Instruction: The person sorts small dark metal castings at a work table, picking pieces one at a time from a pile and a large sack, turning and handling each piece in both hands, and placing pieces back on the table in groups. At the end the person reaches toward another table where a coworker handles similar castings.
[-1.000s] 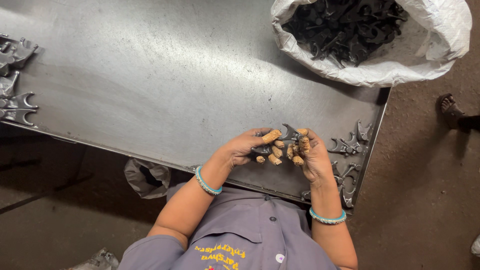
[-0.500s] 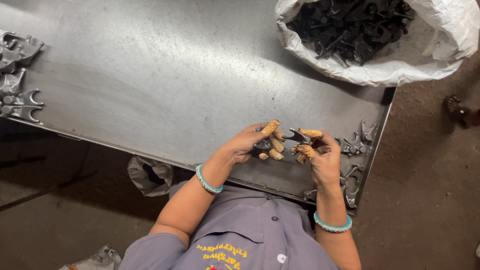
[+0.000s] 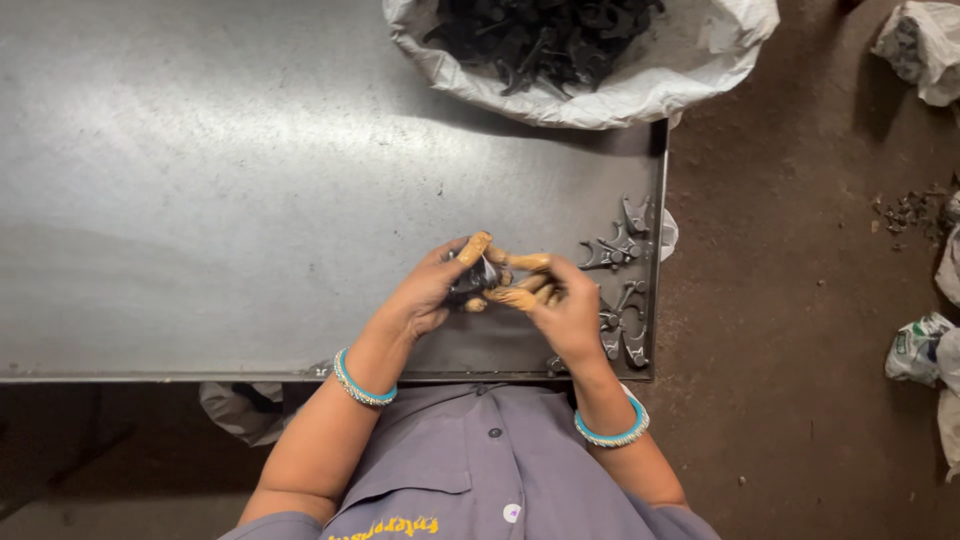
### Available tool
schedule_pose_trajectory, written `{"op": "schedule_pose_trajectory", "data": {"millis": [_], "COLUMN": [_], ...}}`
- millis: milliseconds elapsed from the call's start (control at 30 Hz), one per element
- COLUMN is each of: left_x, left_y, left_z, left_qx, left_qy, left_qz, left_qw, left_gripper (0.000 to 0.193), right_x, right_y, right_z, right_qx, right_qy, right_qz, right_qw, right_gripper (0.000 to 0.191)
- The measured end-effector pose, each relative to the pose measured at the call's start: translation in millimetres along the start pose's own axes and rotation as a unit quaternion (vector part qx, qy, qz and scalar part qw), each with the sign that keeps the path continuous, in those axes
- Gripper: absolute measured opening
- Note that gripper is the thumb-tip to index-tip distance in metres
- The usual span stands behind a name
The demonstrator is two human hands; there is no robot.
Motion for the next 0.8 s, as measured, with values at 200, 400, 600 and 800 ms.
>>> {"op": "schedule_pose_trajectory", "data": {"millis": [200, 400, 600, 800], "left_x": [58, 164, 136, 54], "left_y": [-19, -60, -56, -19], "left_z": [-61, -130, -98, -26], "left_qx": [0.003, -0.108, 0.016, 0.079], "left_qy": [-0.017, -0.300, -0.298, -0.250], "left_qz": [0.006, 0.166, -0.157, -0.289], "left_qw": [1.000, 0.933, 0.942, 0.921], "left_gripper": [0.045, 0.038, 0.075, 0.057], "right_x": [-7, 0, 13, 12], "right_y": [70, 88, 73, 67], "right_z": [9, 2, -13, -13], "right_qx": [0.159, 0.155, 0.157, 0.161], "right_qy": [0.006, 0.084, 0.078, 0.129], "right_qz": [0.064, 0.338, 0.356, 0.413], "right_qw": [0.985, 0.924, 0.918, 0.887], "right_gripper": [0.049, 0.058, 0.049, 0.042]}}
Point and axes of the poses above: each hand's wrist, its own z-axis away from the middle knuckle, its own y-axis out of the back of the hand, x = y × z, the point moved 2 cm from there along -z, towards the middle knuckle, and after that the axes turned 1 degree about y, right-handed, at the moved point
